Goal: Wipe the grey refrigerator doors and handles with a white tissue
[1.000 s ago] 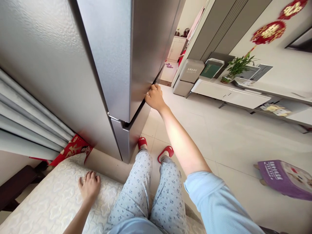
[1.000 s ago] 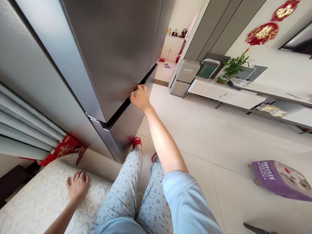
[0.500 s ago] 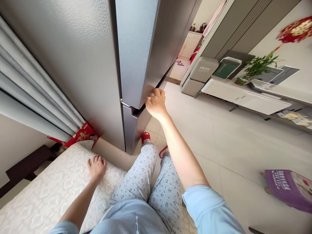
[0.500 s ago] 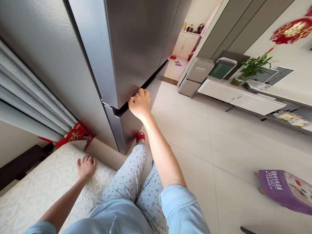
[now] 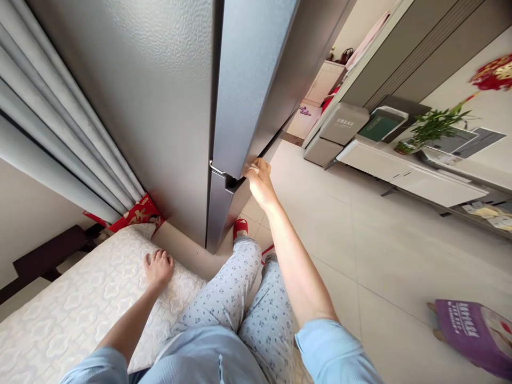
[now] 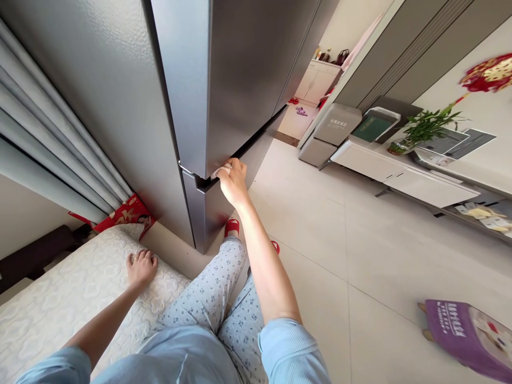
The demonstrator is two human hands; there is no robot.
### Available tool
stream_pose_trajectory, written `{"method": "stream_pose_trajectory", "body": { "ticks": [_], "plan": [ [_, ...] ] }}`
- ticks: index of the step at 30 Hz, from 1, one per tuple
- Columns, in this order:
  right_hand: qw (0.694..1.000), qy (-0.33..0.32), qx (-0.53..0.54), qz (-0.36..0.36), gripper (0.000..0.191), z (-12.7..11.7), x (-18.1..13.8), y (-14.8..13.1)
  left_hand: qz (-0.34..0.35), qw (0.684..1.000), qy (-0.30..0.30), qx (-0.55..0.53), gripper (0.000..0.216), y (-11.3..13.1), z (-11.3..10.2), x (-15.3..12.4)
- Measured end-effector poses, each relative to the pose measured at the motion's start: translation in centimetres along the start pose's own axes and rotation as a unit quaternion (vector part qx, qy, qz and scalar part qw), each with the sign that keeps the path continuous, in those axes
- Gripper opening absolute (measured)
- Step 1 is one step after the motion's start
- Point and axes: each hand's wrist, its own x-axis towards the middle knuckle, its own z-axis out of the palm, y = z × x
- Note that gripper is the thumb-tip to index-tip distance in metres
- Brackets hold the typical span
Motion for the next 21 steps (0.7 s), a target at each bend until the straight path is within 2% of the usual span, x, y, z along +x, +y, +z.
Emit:
{"method": "stream_pose_trajectory", "body": {
  "ticks": [3, 5, 8, 16, 21],
  "plan": [
    [0.993, -0.041, 0.108, -0.023, 0.026, 0.2, -0.8, 0.2, 0.001, 1.000, 0.002, 0.000, 0.039, -0.2, 0.3, 0.0],
    [0.978, -0.058, 0.197, -0.034, 0.028, 0.0, -1.7, 0.3, 0.000, 1.000, 0.002, -0.004, 0.039, -0.4, 0.5, 0.1],
    [0.956, -0.050, 0.290, -0.017, 0.035, -0.8, -3.2, 0.6, 0.005, 1.000, 0.006, -0.008, 0.039, -0.4, 0.7, 0.1],
    [0.953, -0.016, 0.293, 0.071, 0.032, -2.6, -6.9, 0.3, 0.009, 1.000, 0.012, -0.017, 0.036, 0.0, -0.2, -0.2],
    [0.950, -0.051, 0.291, 0.096, 0.048, -3.5, -8.6, -0.1, 0.007, 1.000, 0.009, -0.012, 0.038, 0.1, -0.5, -0.2]
  ]
}}
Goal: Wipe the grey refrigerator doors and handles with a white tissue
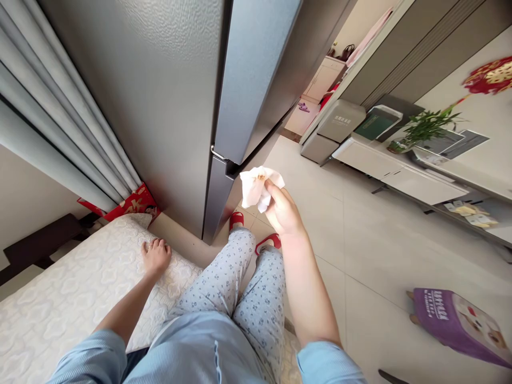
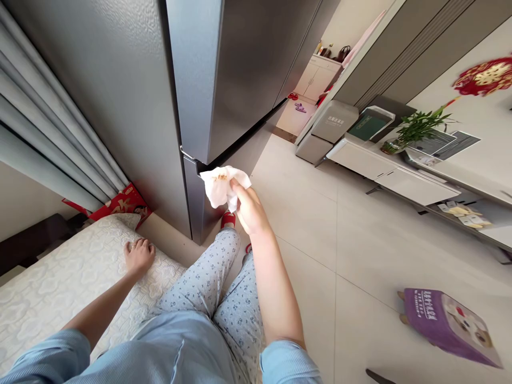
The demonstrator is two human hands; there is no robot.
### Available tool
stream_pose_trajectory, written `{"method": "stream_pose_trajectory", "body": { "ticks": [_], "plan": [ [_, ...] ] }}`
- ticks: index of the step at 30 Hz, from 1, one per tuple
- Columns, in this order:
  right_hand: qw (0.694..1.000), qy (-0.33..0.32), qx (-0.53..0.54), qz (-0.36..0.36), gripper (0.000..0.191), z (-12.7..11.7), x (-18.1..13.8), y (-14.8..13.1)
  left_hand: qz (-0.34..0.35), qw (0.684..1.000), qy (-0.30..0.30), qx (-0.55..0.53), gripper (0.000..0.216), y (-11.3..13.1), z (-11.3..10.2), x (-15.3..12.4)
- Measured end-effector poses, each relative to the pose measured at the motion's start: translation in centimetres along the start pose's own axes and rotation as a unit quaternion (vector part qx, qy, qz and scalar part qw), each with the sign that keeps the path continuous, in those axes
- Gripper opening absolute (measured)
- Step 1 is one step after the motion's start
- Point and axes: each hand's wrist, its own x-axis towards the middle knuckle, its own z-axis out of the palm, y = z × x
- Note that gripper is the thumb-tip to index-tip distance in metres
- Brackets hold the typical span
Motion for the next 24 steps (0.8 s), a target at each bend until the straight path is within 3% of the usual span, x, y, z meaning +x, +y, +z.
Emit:
{"method": "stream_pose_trajectory", "body": {
  "ticks": [4, 8, 13, 18, 20, 24],
  "plan": [
    [0.991, -0.032, -0.120, 0.039, 0.056, -1.8, -0.3, 0.7, 0.002, 1.000, -0.006, 0.007, 0.040, -0.1, 0.0, 0.0],
    [0.983, 0.001, -0.174, 0.052, 0.057, -3.8, 0.0, 0.9, 0.004, 1.000, -0.006, 0.004, 0.039, -0.1, 0.1, 0.0],
    [0.966, 0.093, -0.228, -0.073, 0.040, -5.3, 1.1, -0.3, 0.000, 1.000, -0.001, -0.008, 0.040, -0.3, 0.6, 0.0],
    [0.893, 0.182, -0.368, -0.182, 0.027, -5.0, 3.2, -0.8, -0.006, 1.000, 0.005, -0.022, 0.042, -0.6, 1.6, 0.2],
    [0.861, 0.164, -0.413, -0.245, 0.035, -4.5, 4.2, -0.6, -0.012, 0.999, 0.006, -0.030, 0.041, -0.7, 2.0, 0.3],
    [0.814, 0.053, -0.481, -0.323, 0.042, -3.2, 6.3, 0.0, -0.016, 0.999, 0.009, -0.038, 0.040, -0.7, 2.4, 0.3]
  ]
}}
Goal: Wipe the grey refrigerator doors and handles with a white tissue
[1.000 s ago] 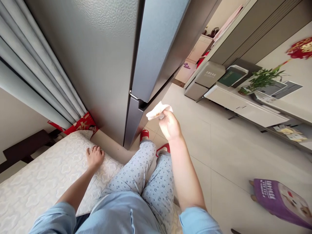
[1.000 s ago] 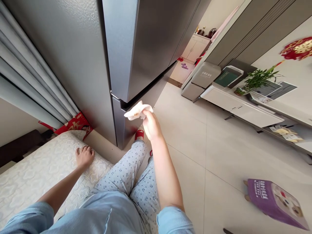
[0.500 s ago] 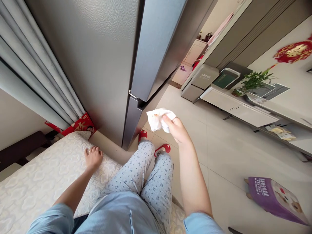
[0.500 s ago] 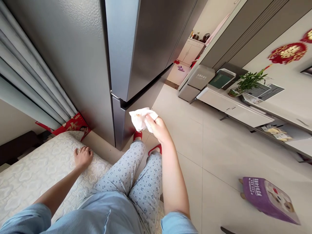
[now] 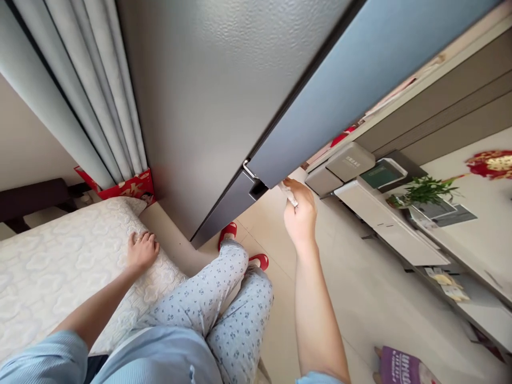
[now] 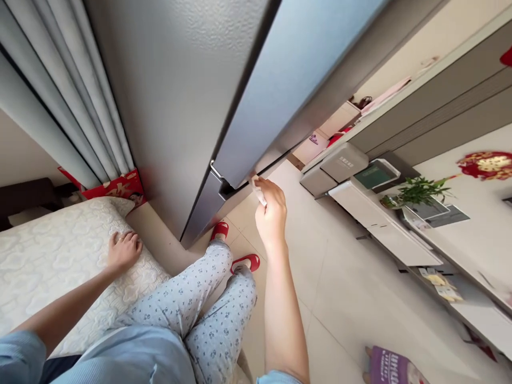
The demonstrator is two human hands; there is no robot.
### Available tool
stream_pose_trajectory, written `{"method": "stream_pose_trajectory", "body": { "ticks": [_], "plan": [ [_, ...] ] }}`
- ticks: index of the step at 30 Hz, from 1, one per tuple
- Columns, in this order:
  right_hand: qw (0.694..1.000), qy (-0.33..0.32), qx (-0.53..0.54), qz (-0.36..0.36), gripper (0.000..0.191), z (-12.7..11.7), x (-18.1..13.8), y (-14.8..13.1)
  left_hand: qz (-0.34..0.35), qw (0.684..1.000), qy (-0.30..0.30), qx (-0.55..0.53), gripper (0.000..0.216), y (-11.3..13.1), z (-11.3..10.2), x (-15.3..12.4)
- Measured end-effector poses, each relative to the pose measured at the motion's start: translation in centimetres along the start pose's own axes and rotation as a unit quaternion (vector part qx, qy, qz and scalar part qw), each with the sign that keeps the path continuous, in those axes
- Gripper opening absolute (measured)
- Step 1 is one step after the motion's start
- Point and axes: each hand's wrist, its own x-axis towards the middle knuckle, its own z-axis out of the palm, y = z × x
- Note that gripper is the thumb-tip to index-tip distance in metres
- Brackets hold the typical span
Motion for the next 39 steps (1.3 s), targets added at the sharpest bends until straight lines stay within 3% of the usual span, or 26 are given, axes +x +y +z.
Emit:
{"method": "stream_pose_trajectory", "body": {
  "ticks": [6, 11, 20, 25, 28, 31, 33, 36, 39],
  "plan": [
    [0.996, -0.081, -0.018, -0.019, 0.024, 1.2, 1.6, -1.0, 0.013, 1.000, 0.015, 0.009, 0.040, -0.2, 0.5, -0.1],
    [0.996, -0.069, -0.044, -0.033, 0.017, 1.1, 2.0, -0.7, 0.023, 1.000, 0.020, 0.008, 0.041, -0.4, 0.8, -0.2],
    [0.993, -0.114, -0.026, -0.007, 0.023, 1.7, 2.8, -1.4, 0.047, 0.998, 0.041, -0.008, 0.038, -0.6, 0.6, -0.2],
    [0.994, -0.052, 0.042, 0.081, 0.013, 2.6, 2.2, -1.0, 0.053, 0.998, 0.041, 0.000, 0.037, -0.6, 0.6, -0.2],
    [0.991, 0.031, 0.085, 0.102, 0.015, 3.2, 1.9, -0.3, 0.054, 0.998, 0.044, 0.002, 0.037, -0.6, 0.6, -0.2],
    [0.986, 0.111, 0.060, 0.112, 0.013, 3.6, 2.1, 0.3, 0.056, 0.997, 0.045, 0.004, 0.038, -0.7, 0.6, -0.2],
    [0.987, 0.105, 0.046, 0.116, 0.015, 3.5, 2.3, 0.3, 0.057, 0.997, 0.045, 0.006, 0.039, -0.7, 0.6, -0.2],
    [0.994, 0.044, 0.032, 0.097, 0.016, 2.8, 2.2, -0.5, 0.056, 0.998, 0.042, 0.006, 0.040, -0.7, 0.6, -0.2],
    [0.994, 0.045, 0.014, 0.097, 0.024, 2.1, 1.8, -1.5, 0.052, 0.998, 0.039, 0.007, 0.039, -0.7, 0.6, -0.2]
  ]
}}
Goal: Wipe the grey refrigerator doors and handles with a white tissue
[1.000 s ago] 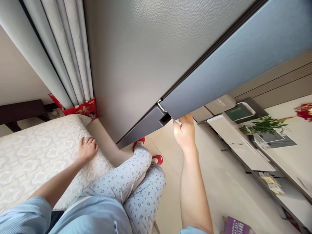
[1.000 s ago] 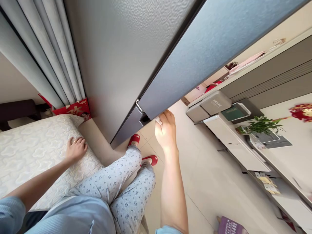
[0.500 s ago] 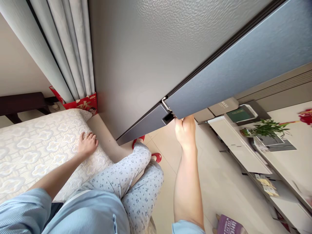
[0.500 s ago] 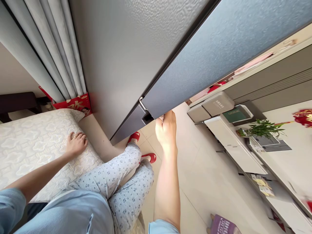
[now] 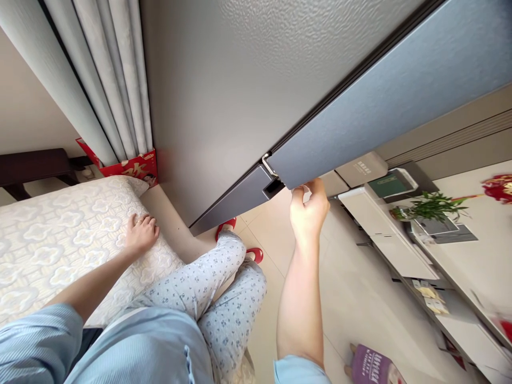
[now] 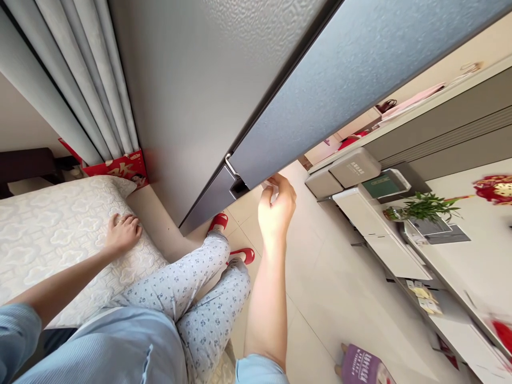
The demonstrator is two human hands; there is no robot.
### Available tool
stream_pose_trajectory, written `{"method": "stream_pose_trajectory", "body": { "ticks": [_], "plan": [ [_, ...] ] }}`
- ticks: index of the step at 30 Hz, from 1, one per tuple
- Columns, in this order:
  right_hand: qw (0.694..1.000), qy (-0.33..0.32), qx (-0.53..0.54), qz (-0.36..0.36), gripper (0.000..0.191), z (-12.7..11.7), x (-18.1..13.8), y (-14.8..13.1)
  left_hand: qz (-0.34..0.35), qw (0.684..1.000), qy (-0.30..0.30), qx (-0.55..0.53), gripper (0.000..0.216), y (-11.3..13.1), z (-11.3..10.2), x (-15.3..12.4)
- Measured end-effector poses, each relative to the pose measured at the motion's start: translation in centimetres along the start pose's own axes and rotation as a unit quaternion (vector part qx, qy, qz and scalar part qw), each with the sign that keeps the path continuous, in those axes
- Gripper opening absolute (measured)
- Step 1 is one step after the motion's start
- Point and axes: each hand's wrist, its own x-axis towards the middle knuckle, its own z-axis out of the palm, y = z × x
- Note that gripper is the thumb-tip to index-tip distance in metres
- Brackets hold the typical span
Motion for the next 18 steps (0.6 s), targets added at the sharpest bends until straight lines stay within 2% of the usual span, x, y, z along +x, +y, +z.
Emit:
{"method": "stream_pose_trajectory", "body": {
  "ticks": [3, 8, 13, 18],
  "plan": [
    [1.000, 0.000, 0.010, 0.008, 0.022, -0.2, -0.5, -0.2, -0.005, 1.000, -0.003, -0.001, 0.039, 0.1, -0.1, 0.0],
    [0.999, 0.015, -0.007, -0.032, 0.021, 0.3, -0.3, 1.0, -0.006, 1.000, -0.009, 0.004, 0.040, 0.3, -0.5, 0.1],
    [0.995, -0.058, -0.038, -0.071, 0.023, 0.4, 0.5, 1.3, -0.016, 1.000, -0.027, -0.002, 0.041, 0.4, -0.6, 0.1],
    [0.989, -0.068, -0.070, -0.107, 0.021, 0.6, 0.8, 1.3, -0.022, 0.999, -0.029, -0.006, 0.041, 0.5, -0.8, 0.2]
  ]
}}
